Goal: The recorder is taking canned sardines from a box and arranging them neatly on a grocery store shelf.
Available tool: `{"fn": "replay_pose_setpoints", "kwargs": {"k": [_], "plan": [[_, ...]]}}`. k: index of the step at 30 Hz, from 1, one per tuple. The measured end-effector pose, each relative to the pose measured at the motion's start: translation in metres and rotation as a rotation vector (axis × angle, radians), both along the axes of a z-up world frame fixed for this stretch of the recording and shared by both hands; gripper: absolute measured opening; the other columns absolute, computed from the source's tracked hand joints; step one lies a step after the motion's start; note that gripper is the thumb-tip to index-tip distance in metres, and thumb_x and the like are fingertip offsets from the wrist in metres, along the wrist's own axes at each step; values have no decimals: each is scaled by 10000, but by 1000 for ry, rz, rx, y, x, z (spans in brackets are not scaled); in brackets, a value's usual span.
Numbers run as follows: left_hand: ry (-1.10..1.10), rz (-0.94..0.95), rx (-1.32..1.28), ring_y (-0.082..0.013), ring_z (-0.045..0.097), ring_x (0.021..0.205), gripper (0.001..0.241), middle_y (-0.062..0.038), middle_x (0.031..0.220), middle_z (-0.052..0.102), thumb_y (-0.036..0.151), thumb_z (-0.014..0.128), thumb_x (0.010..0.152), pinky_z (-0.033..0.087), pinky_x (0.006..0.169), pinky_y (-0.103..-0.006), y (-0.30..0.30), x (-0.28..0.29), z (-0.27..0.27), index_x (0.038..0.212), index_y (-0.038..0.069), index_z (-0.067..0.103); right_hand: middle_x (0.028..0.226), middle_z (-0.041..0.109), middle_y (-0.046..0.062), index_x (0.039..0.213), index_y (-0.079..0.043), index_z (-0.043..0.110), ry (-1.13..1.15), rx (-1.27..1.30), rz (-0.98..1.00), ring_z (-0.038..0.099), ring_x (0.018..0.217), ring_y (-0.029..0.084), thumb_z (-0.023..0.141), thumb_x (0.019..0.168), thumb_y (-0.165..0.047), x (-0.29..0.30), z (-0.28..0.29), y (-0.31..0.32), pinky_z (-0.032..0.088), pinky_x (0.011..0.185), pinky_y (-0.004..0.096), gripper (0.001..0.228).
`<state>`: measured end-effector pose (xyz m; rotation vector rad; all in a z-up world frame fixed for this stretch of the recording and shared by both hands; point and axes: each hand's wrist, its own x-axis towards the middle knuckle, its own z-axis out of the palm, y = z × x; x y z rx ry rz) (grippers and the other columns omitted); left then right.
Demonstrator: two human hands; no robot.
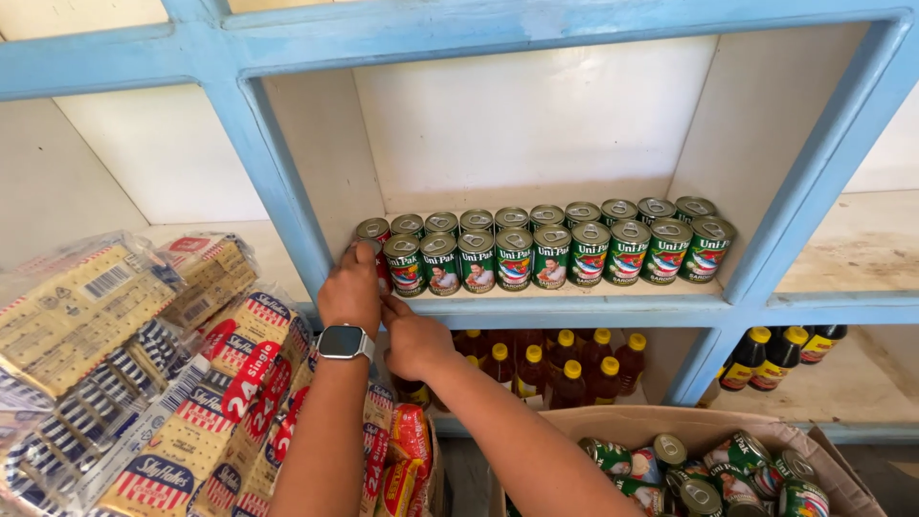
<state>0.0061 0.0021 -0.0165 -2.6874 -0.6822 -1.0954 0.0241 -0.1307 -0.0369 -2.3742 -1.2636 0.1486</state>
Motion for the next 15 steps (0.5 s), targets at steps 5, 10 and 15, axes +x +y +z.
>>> {"fn": "replay_pose_setpoints", "kwargs": {"k": [5,10,15], "plan": [[-22,-16,2,-345,745,878,297,-155,1190,710,57,643,880,618,674,-419,-3,2,2,1163,37,558,1664,294,-2,1559,-168,364,-17,-4,3,579,1282,273,699,785,-167,5,-5,3,527,975,455,843],[-45,-39,0,-354,734,917,365,-163,1217,702,41,644,855,612,714,-423,4,0,-4,1211,20,566,1637,343,-9,1537,-190,407,-10,58,13,562,1307,270,725,769,-197,9,-4,5,524,991,442,831],[-73,-73,-38,-366,716,957,422,-171,1215,696,24,630,881,598,754,-438,7,1,-11,1297,15,556,1645,322,-22,1541,-206,397,6,53,6,539,1325,277,733,769,-216,12,-6,6,502,1011,441,842]]}}
